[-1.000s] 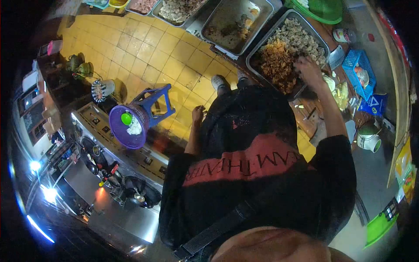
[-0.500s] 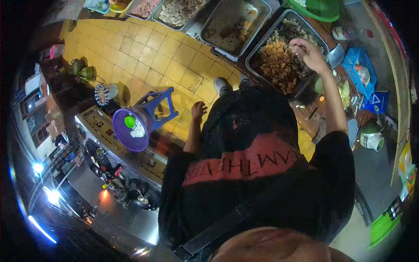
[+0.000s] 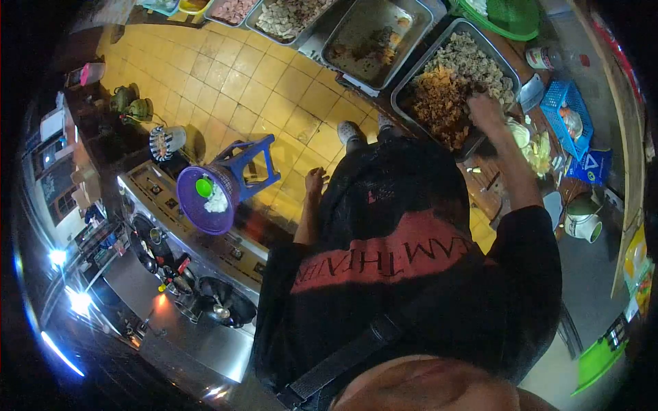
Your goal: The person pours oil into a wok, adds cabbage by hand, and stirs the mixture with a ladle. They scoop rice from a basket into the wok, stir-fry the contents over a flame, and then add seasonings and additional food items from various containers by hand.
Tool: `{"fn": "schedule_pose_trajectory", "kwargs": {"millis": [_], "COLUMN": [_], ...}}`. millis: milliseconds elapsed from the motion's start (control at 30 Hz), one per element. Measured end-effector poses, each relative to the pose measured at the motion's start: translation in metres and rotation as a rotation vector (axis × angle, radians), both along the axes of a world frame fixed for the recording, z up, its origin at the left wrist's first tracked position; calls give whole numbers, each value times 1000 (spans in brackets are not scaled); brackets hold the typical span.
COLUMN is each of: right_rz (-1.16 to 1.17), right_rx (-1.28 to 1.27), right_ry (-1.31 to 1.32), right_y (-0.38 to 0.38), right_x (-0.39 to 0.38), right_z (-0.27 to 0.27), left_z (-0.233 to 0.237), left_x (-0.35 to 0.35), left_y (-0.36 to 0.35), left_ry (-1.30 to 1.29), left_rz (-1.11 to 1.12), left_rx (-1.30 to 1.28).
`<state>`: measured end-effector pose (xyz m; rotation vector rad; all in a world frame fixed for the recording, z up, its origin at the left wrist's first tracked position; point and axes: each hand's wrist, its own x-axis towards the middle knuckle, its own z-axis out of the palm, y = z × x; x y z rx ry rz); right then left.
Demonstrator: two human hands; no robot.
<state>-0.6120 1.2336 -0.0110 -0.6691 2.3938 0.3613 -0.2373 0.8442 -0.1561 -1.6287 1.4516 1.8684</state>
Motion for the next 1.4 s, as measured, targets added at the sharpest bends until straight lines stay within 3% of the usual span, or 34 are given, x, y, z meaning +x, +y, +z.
{"fn": "schedule_pose_trajectory", "kwargs": {"millis": [67, 100, 167, 233, 267, 333, 433, 500, 533, 600, 633, 700, 733, 800, 833, 867, 933, 1067, 1167, 1233, 1267, 1333, 1400], "right_rz": [-63, 197, 62, -78, -115, -146, -90, -162, -429, -485, -485, -47, -45, 85, 21, 25, 133, 178, -3, -335, -337, -569, -489], "right_rx": [-649, -290, -347, -401, -421, -445, -394, -783, -934, -1056, -1056, -586, -586, -132, -82, -81, -328, -386, -496, -447, -448, -1036, -1113], "right_ry": [149, 203, 181, 167, 108, 52, -135, -222, -306, -378, -377, -14, -11, -14, 79, 81, 378, 459, 238, -150, -148, -401, -299], "right_y": [46, 5, -15, -14, -14, -18, -35, -48, -60, -59, -52, -28, -19, -9, -18, -16, -10, 0, -6, -24, -34, -51, -55], "right_x": [3, 13, 14, 12, 9, -2, -18, -24, -18, -29, -35, -44, -41, -30, -12, -5, 9, 4, -16, -27, -27, -26, -33], "right_z": [-72, 19, 51, 59, 60, 67, 89, 106, 125, 129, 120, 92, 75, 47, 56, 54, 42, 36, 60, 92, 102, 118, 126], "left_z": [-1, -4, -7, -15, -20, -3, 5, 14, 14, 7, 0, -8, -11, -9, -10, -13, -10, 18, 10, 13, 12, 10, 10], "left_x": [-1, 1, 5, 8, 8, -7, -13, -17, -18, -13, -10, -4, -2, 2, 2, 3, 2, -11, -14, -17, -17, -18, -19], "left_y": [3, 4, 2, -2, -2, 2, 3, 5, 5, 4, 3, 3, 3, 7, 8, 7, 6, 8, 6, 6, 6, 5, 6], "left_ry": [1, -1, -7, 168, 170, 44, 38, 25, 18, 18, 21, 42, 61, 62, 65, 67, 65, -13, 1, 0, 2, 10, 15], "left_rz": [-4, -10, -23, -475, -478, 17, 43, 28, 13, 17, 22, 16, 12, 23, 33, 38, 0, -119, -9, 30, 27, -2, -8], "left_rx": [-6, -16, -26, -255, -254, 0, 34, 21, 10, 9, 8, 2, -5, -20, -36, -35, -48, -101, -31, -3, -4, -15, -26]}}
